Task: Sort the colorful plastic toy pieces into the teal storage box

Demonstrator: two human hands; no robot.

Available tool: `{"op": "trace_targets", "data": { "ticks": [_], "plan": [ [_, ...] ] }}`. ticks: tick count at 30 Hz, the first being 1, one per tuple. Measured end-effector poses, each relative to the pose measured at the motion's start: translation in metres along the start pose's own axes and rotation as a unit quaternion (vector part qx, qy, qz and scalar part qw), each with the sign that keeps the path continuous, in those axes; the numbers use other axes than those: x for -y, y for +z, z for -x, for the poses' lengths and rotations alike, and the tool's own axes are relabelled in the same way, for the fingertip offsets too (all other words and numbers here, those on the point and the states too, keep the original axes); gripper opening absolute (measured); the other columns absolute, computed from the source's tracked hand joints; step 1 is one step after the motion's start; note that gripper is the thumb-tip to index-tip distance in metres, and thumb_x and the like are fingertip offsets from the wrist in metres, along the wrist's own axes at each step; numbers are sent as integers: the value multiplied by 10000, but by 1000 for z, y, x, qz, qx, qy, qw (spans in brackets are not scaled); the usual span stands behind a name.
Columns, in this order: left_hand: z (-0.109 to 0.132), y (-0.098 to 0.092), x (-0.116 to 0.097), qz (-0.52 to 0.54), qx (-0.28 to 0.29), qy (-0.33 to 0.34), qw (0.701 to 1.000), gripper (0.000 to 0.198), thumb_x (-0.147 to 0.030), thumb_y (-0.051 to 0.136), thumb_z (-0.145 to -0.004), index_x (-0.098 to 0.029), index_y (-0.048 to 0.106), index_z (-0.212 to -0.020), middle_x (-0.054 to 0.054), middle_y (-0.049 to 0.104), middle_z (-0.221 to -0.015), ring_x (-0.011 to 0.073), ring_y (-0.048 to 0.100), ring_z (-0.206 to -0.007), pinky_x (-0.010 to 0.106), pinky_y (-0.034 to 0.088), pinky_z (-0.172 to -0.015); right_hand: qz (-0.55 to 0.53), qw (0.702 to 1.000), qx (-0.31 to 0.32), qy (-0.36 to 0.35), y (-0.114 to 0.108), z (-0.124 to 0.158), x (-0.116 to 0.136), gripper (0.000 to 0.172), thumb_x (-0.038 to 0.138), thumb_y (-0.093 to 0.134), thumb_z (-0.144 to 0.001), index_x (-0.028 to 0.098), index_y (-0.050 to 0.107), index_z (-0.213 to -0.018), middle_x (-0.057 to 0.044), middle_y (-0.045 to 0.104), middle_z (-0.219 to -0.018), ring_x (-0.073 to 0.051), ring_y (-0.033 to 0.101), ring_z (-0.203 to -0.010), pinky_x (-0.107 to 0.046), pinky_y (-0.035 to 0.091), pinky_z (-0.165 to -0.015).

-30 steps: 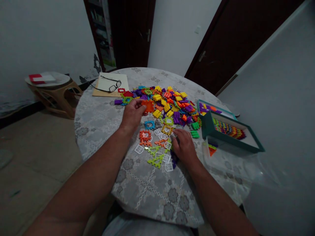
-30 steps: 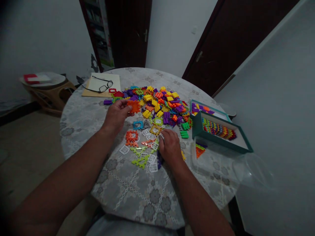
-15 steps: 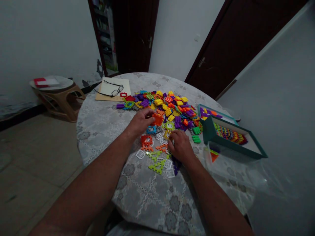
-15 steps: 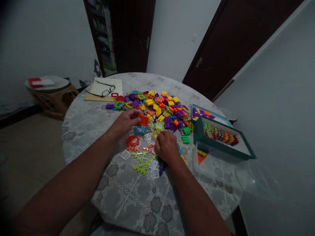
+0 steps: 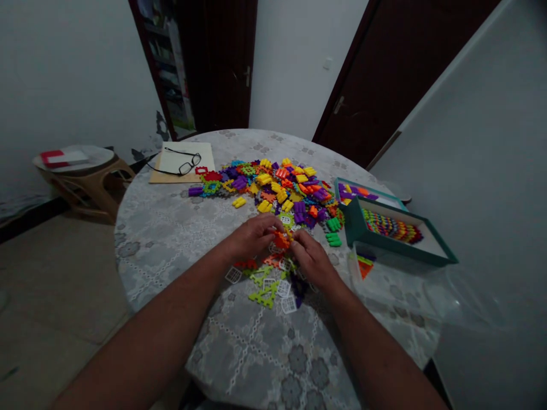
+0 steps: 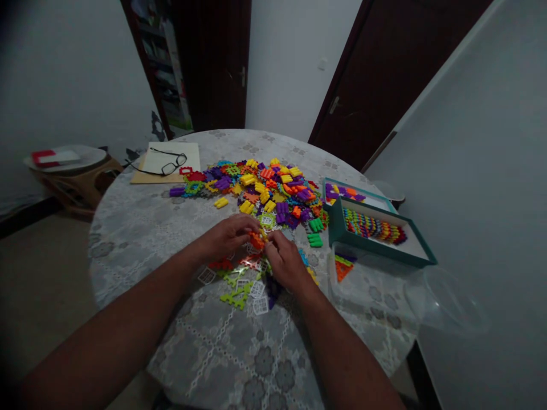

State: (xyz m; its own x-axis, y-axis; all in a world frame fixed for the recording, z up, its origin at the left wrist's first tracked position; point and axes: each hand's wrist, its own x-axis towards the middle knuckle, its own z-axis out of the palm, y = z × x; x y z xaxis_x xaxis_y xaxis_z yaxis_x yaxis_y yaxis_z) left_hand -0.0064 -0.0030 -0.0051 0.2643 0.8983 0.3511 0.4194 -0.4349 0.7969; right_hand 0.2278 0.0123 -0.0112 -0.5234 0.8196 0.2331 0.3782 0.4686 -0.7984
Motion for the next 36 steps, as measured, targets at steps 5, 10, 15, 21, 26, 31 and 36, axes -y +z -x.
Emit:
{"op": "trace_targets", "data": {
  "ticks": [5,10,15,21,26,31,36],
  "plan": [
    [-1,7,-1,-21,22,-63,998,294,-95,602,-877,-260,729,-1085,44,791,-1105,224,726,-1052,392,550,-1015,109,993,-25,-35,-4,-1,0,190,298,462,-1064,235,629,-999,-20,689,-846,-206,646,-766,-310,453,-731],
    [1,11,-6,-5,12,-90,996,336,-149,639,-901,-282,677,-1208,42,812,-1106,232,745,-1021,392,560,-978,190,976,-48,-99,-5,-1,-7,239,249,461,-1073,204,693,-1098,-98,757,-1001,-243,708,-917,-343,508,-843],
    [2,11,0,-73,30,-84,993,478,-135,661,-888,-306,677,-1335,70,815,-1207,267,744,-1121,426,545,-1032,220,967,-26,-125,-2,0,-7,254,215,481,-1071,193,712,-1173,-115,768,-1046,-251,711,-959,-360,542,-886],
    [1,8,8,-120,33,-55,991,378,-100,657,-830,-281,787,-1136,87,807,-1171,287,732,-1129,436,531,-1065,146,984,-13,-99,3,-1,-7,235,217,514,-1059,214,743,-1108,-89,768,-1017,-242,720,-963,-360,562,-897],
    [2,9,6,-138,56,-64,987,262,-136,646,-859,-270,784,-1036,67,805,-1055,269,730,-1012,383,542,-963,95,993,-24,-64,5,1,-5,237,265,597,-1025,224,760,-1193,-89,793,-1087,-247,735,-1000,-373,565,-921],
    [2,10,8,-136,42,-58,988,302,-188,630,-908,-275,787,-1150,93,823,-1122,280,742,-1034,411,534,-998,49,998,-39,-6,13,1,4,248,308,692,-966,212,742,-1189,-40,780,-955,-191,694,-764,-319,540,-777],
    [2,9,6,-119,31,-65,990,314,-226,586,-941,-279,794,-1169,77,832,-1111,269,747,-1053,394,544,-1003,-16,999,-43,17,19,0,4,184,336,583,-1029,233,728,-1077,-33,788,-1014,-208,721,-890,-320,542,-813]
  ]
}}
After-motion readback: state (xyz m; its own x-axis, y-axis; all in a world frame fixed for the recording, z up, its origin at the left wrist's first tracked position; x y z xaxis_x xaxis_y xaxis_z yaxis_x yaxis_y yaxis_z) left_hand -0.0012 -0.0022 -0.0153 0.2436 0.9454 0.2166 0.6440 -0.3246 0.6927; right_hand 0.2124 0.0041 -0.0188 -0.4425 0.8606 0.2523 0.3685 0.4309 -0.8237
